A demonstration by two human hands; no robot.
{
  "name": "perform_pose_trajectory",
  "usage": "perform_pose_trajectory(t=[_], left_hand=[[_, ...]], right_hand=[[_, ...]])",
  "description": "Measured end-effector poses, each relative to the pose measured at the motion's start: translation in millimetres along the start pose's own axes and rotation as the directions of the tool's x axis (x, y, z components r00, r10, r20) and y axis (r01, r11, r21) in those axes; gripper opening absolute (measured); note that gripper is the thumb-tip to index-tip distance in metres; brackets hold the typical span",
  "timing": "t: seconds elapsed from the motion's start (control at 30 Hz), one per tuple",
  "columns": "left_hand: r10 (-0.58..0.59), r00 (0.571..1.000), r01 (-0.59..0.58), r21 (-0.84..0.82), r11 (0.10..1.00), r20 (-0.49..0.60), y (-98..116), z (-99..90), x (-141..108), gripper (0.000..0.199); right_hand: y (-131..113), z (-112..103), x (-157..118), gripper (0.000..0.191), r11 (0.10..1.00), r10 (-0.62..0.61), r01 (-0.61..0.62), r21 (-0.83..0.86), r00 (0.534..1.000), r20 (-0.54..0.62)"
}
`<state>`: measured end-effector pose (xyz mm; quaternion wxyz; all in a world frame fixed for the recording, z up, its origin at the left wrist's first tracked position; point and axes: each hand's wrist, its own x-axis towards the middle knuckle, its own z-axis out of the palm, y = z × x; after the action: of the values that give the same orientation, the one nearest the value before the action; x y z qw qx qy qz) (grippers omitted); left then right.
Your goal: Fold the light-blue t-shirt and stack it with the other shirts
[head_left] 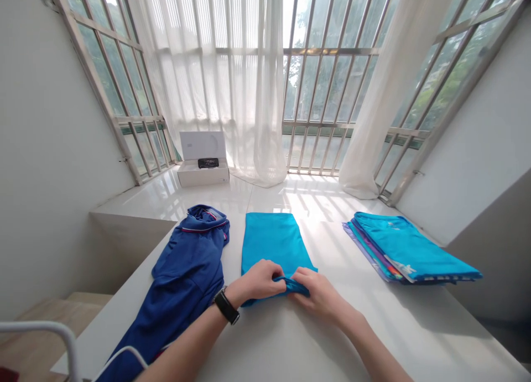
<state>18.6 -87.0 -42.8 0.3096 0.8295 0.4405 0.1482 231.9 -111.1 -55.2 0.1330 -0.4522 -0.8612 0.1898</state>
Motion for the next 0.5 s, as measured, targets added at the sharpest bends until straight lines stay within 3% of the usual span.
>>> perform_pose_trajectory(t=[0.1, 0.2, 0.37, 0.5], left_hand=[[-0.022, 0.999, 0.023, 0.036, 0.999, -0.030, 8, 2.8, -6, 0.026], [-0.022, 1.000, 0.021, 0.080, 0.997, 0.017, 12, 3.2, -12, 0.037], [-0.030, 0.999, 0.017, 0.267, 0.964, 0.045, 14, 6.4, -13, 0.017], [-0.060, 0.990, -0.005, 0.447, 0.894, 0.131, 33, 6.2, -2, 0.019]], right_hand=[[6, 1, 1, 0.016, 0.998, -0.005, 0.005, 0.055, 1.000, 0.011], [8, -2, 1, 0.018, 0.995, -0.011, 0.009, 0.104, 1.000, 0.020], [5, -6, 2, 0.023, 0.991, -0.029, 0.027, 0.130, 1.000, 0.012], [6, -5, 3, 0.022, 0.995, -0.023, 0.023, 0.100, 1.000, 0.000]])
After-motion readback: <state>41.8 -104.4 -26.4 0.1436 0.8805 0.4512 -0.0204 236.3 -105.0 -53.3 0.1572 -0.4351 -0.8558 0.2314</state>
